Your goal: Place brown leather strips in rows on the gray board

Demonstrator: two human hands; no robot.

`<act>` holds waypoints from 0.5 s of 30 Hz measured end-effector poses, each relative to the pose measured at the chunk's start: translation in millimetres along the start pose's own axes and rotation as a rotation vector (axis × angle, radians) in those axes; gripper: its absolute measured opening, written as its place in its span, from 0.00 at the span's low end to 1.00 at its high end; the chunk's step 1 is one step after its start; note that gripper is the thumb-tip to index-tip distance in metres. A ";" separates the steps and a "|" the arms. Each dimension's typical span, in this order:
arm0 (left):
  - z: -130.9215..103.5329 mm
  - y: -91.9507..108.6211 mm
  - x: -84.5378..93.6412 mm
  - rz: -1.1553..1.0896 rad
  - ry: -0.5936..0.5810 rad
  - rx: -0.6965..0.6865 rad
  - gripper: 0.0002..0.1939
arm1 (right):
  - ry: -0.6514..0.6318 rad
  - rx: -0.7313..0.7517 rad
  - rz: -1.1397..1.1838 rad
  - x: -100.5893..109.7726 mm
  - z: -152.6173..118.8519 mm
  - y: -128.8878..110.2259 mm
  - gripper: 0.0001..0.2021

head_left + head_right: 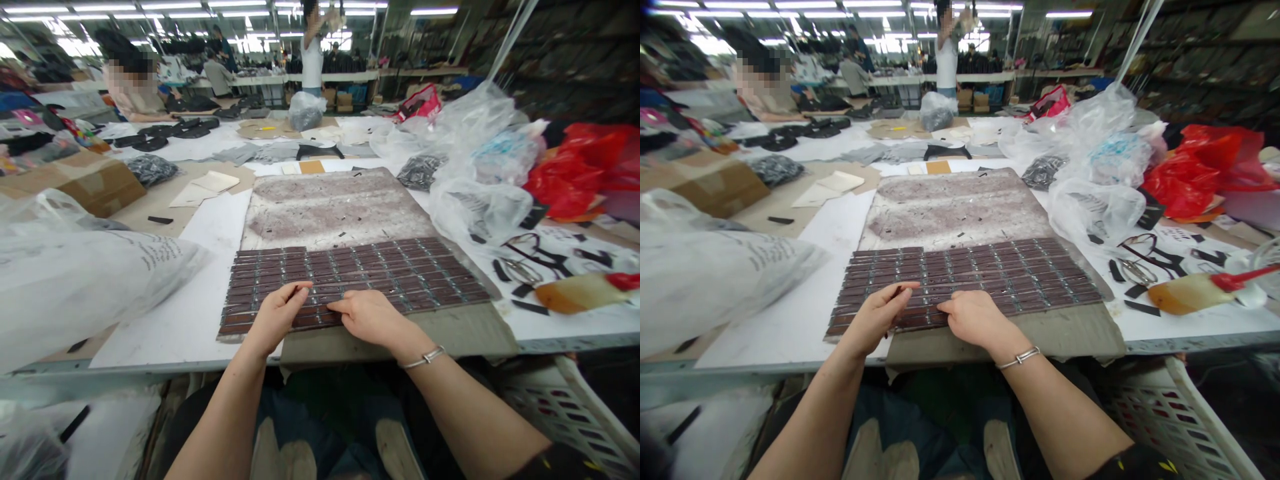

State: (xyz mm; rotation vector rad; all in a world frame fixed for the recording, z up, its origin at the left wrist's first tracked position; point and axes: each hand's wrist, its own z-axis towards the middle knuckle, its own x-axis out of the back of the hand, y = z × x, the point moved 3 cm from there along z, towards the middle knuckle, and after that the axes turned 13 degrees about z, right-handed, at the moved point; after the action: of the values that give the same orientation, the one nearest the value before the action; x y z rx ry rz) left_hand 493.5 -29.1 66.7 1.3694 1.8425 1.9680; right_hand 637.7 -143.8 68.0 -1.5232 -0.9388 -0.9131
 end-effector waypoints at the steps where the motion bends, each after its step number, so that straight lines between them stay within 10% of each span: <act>1: -0.4 -0.3 0.2 -0.086 -0.014 0.024 0.22 | -0.006 0.004 0.001 -0.9 0.7 -1.5 0.20; 15: 1.8 -2.6 -0.6 -0.319 -0.025 0.068 0.20 | -0.044 0.048 -0.025 -3.7 4.6 -8.4 0.18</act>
State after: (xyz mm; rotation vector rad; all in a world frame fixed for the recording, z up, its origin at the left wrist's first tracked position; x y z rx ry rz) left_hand 493.8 -27.5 63.9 1.0313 1.9883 1.7363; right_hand 628.8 -138.7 67.2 -1.4992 -1.0068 -0.8719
